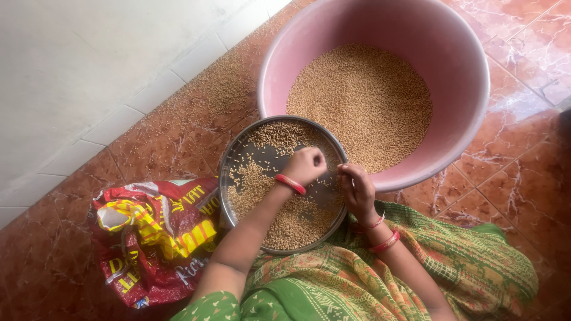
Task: The person sits on the floor and sorts grains by hand from a metal tray into a pink basin. They repeatedly pick up grains, separate unwanted items, and transfer the cleaned grains into the basin.
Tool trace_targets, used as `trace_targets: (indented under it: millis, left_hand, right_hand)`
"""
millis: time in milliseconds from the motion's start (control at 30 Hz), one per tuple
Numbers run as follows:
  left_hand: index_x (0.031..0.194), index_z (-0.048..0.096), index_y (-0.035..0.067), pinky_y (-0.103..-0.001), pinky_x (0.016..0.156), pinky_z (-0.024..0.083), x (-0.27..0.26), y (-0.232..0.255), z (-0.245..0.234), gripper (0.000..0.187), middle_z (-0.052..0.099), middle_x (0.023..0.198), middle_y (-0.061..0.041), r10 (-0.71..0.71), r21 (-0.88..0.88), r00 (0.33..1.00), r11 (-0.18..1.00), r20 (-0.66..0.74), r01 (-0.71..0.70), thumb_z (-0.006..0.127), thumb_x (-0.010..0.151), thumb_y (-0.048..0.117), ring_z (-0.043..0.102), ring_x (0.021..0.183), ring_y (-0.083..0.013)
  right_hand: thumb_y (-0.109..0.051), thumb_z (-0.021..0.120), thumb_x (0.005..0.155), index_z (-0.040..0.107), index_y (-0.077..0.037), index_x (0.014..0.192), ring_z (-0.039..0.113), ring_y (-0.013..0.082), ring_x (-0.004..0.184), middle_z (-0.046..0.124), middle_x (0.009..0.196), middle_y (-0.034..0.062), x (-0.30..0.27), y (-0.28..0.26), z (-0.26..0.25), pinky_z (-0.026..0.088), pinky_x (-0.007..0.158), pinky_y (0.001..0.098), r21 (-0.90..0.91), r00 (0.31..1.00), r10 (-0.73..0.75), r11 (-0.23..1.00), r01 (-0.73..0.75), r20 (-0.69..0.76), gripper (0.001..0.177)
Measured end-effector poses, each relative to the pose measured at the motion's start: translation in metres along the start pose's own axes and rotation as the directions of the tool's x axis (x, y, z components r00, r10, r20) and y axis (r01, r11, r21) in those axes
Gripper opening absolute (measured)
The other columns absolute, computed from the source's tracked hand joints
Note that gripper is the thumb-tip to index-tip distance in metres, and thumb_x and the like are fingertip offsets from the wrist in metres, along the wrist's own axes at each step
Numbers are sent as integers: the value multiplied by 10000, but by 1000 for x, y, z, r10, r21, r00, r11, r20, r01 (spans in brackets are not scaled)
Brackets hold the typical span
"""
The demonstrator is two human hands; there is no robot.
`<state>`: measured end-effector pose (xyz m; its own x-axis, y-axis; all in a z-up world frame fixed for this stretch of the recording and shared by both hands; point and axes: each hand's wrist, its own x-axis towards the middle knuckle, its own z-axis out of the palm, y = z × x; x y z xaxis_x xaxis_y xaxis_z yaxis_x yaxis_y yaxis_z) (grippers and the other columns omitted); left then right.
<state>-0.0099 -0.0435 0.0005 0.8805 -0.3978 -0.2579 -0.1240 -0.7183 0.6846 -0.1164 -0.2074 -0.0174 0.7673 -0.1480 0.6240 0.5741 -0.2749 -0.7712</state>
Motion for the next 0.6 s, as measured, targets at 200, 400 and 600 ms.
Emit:
trace_targets:
  millis: [200, 400, 600]
  left_hand:
    - [899, 661, 103, -304, 700, 581, -2, -10, -12, 52, 723, 887, -49, 24, -245, 999, 969, 27, -17, 616, 871, 100, 673, 766, -133]
    - [906, 706, 93, -376, 776, 571, -10, 11, 9, 77, 669, 922, -89, 272, 145, 962, 952, 3, -269, 696, 852, 147, 665, 846, -237]
    - [878, 665, 40, -405, 805, 565, -15, -6, 9, 81, 648, 906, -124, 314, 320, 949, 902, -24, -290, 668, 885, 121, 661, 857, -276]
  right_hand:
    - [32, 533, 1015, 564, 8, 1220, 661, 192, 976, 662, 1143, 139, 0, -2, -1, 573, 853, 297, -2, 1000, -1, 1000, 1, -1, 209]
    - [38, 533, 1013, 566, 14, 1218, 659, 197, 976, 660, 1133, 142, 2, -6, 0, 566, 859, 297, -9, 1000, 14, 1000, -14, -2, 209]
    - [38, 538, 1012, 568, 10, 1215, 660, 197, 1000, 663, 1141, 137, 2, -5, 0, 562, 876, 299, -33, 1000, 0, 999, 0, -6, 207]
